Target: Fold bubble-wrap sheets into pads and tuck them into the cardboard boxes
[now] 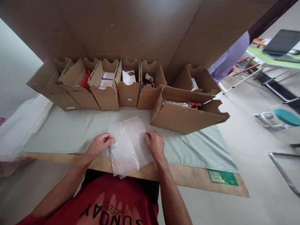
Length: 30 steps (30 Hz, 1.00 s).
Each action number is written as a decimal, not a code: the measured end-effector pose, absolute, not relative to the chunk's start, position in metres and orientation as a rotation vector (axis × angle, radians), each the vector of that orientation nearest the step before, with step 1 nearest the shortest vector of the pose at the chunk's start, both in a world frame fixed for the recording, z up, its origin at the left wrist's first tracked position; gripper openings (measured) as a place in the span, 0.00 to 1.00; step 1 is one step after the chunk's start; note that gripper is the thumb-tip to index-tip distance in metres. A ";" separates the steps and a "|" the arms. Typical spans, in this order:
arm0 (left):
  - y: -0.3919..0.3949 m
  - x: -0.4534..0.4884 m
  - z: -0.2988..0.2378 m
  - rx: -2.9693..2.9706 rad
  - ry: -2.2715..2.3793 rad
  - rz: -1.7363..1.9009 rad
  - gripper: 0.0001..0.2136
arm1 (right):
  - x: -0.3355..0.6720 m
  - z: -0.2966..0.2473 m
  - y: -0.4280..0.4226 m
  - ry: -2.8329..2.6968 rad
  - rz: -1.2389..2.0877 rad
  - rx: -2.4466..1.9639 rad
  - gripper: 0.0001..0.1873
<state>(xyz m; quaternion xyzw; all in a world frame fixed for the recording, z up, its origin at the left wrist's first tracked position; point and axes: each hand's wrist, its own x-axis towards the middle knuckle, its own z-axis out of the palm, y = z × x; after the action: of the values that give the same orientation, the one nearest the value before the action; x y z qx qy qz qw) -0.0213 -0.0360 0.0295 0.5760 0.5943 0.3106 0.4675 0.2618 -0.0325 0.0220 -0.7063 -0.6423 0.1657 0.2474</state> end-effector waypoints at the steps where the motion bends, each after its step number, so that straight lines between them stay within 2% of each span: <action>1: -0.036 -0.023 0.030 1.479 1.435 0.748 0.09 | 0.261 0.022 -0.033 -1.742 0.467 -1.946 0.13; 3: -0.035 -0.027 0.033 1.647 1.349 0.706 0.08 | 0.260 0.023 -0.033 -1.725 0.513 -2.001 0.14; 5: -0.031 -0.031 0.035 1.807 1.315 0.657 0.12 | 0.259 0.024 -0.033 -1.725 0.565 -2.038 0.16; 9: -0.016 -0.031 0.040 1.982 1.674 0.436 0.18 | 0.264 0.024 -0.036 -1.692 0.593 -1.972 0.17; 13: -0.005 -0.016 0.043 2.029 1.794 0.198 0.11 | 0.277 0.024 -0.045 -1.635 0.551 -1.883 0.19; 17: -0.006 -0.019 0.048 2.031 1.759 0.219 0.08 | 0.290 0.027 -0.050 -1.601 0.500 -1.887 0.20; 22: -0.005 -0.101 0.064 1.983 2.068 0.270 0.08 | 0.296 0.025 -0.044 -1.592 0.516 -1.855 0.19; 26: 0.009 -0.181 0.086 1.786 2.533 0.220 0.13 | 0.284 0.021 -0.033 -1.563 0.564 -1.897 0.20; 30: 0.019 -0.196 0.086 1.756 2.650 0.226 0.23 | 0.274 0.020 -0.028 -1.566 0.577 -1.932 0.22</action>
<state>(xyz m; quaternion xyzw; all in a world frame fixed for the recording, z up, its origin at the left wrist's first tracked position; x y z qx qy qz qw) -0.1956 0.0185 0.0863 0.5509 0.8312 0.0710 -0.0229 0.2743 -0.0279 0.0198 -0.7241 -0.5871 0.2162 0.2902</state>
